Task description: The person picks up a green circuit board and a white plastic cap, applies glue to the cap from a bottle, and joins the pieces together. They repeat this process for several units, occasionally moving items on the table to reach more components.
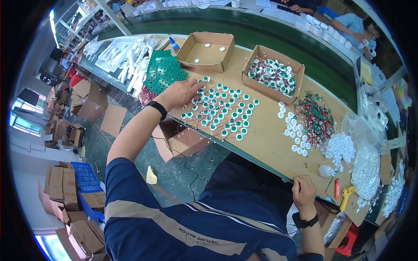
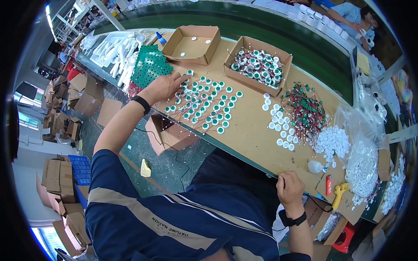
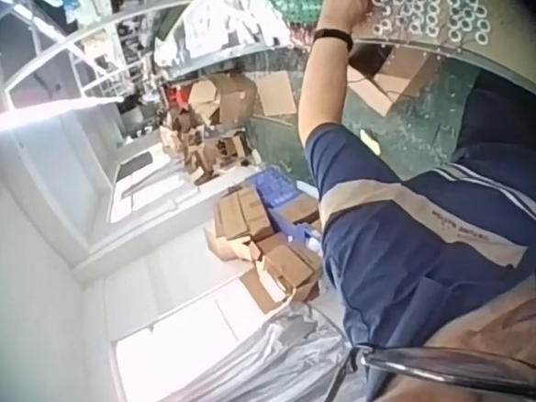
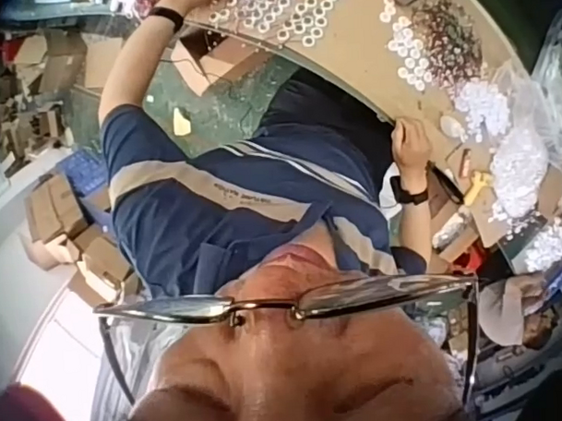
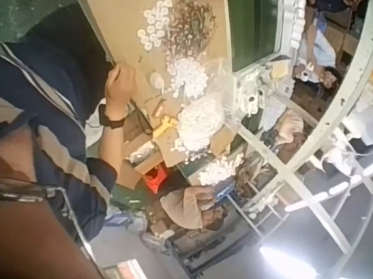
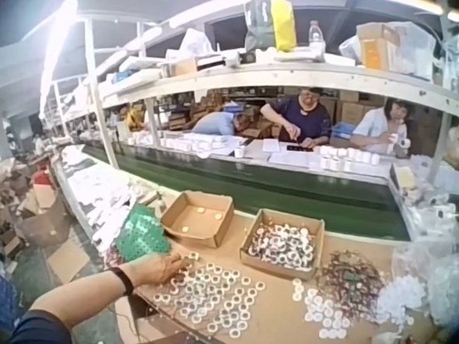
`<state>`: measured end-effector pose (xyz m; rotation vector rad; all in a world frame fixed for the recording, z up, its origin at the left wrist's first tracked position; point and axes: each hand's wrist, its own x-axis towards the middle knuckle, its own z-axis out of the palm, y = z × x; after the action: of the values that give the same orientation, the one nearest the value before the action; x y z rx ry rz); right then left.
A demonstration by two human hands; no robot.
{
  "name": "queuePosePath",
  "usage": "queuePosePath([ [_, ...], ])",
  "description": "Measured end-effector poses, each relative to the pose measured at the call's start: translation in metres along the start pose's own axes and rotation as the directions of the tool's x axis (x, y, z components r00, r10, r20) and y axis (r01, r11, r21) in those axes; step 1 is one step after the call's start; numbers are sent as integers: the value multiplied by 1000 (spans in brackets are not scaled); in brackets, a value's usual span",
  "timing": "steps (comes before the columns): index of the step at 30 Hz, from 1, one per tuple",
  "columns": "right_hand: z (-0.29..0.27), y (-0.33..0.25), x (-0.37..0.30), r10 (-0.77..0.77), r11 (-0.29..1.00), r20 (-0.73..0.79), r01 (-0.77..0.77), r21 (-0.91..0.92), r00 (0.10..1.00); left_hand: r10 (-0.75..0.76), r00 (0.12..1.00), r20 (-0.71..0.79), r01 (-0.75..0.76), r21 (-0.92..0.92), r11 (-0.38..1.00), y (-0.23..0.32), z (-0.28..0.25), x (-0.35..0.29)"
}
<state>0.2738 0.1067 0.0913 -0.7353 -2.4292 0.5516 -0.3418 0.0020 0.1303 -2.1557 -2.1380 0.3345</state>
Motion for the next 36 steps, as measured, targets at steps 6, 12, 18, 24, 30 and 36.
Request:
queuePosePath([
  [6, 1, 1, 0, -4, 1000, 4, 4, -7, 1000, -71, 990, -123, 51, -162, 985, -13, 18, -5],
  [12, 0, -1, 1, -6, 1000, 6, 6, -6, 1000, -232, 938, -257, 122, -382, 916, -22, 34, 0],
  [18, 1, 0, 1, -5, 1000, 0, 5, 2, 1000, -542, 781, -311, 272, -612, 743, -35, 22, 3],
  [24, 2, 1, 0, -5, 1000, -10, 5, -2, 1000, -709, 671, -217, 368, -733, 573, -46, -2, 2],
  [30, 3, 0, 0, -8, 1000, -28, 8, -1, 1000, -748, 621, -236, 150, -900, 409, -59, -20, 7],
  [36, 0, -2, -2, 4, 1000, -39, -4, 4, 999, -726, 687, -28, 151, -972, 180, -20, -79, 29],
])
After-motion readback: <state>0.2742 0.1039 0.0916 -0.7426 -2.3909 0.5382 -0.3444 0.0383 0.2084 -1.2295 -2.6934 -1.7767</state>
